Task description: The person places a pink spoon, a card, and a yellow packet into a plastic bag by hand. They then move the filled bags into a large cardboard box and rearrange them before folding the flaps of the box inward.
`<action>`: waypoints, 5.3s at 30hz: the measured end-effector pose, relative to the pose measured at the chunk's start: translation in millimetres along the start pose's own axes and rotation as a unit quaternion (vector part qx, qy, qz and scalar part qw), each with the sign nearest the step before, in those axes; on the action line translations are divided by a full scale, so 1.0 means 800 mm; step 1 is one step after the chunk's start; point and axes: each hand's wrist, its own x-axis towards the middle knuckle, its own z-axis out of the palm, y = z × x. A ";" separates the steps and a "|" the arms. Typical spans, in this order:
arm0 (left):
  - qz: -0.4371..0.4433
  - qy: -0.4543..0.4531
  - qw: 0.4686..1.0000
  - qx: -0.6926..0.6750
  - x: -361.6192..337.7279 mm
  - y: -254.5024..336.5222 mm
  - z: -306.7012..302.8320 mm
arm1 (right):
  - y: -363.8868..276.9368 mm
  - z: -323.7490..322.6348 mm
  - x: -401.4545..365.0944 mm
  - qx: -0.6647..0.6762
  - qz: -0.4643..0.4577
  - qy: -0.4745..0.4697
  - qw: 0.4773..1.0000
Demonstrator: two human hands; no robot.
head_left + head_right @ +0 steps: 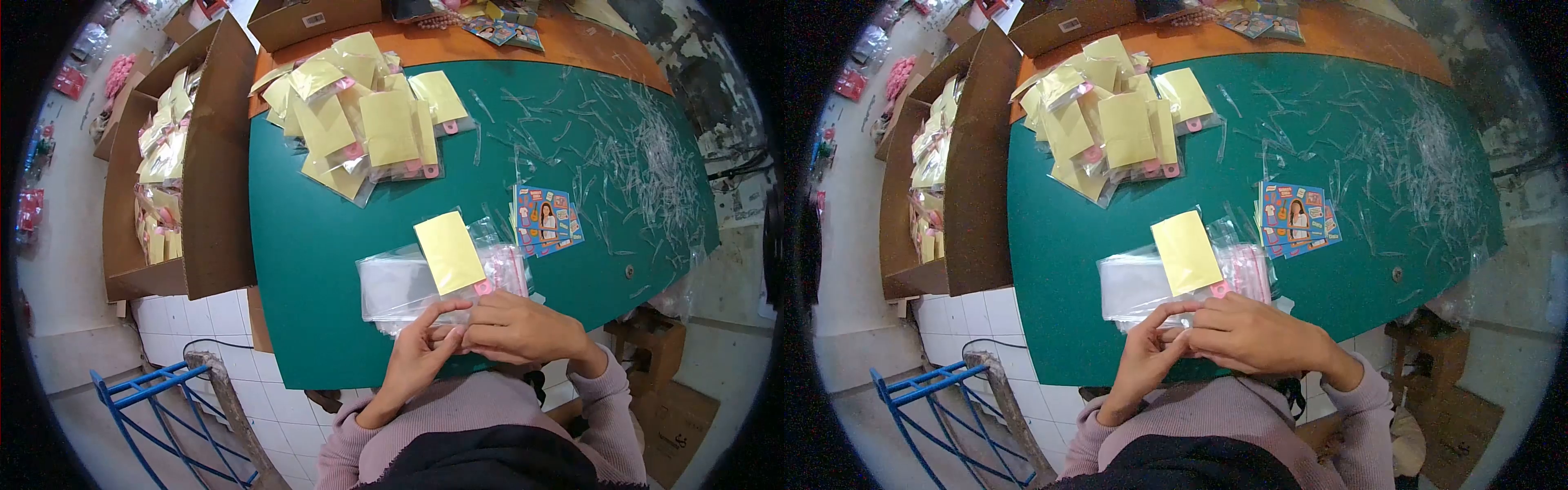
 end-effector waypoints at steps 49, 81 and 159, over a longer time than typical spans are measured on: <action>0.074 0.091 0.960 0.252 -0.037 -0.018 -0.012 | -0.035 0.090 -0.039 0.374 0.386 0.347 0.769; 0.204 -0.054 0.889 0.406 0.009 0.111 -0.079 | -0.029 0.031 -0.063 0.062 0.355 0.466 0.808; 0.465 0.182 0.775 0.388 0.010 0.383 -0.606 | 0.054 -0.100 -0.018 0.398 0.233 0.351 0.815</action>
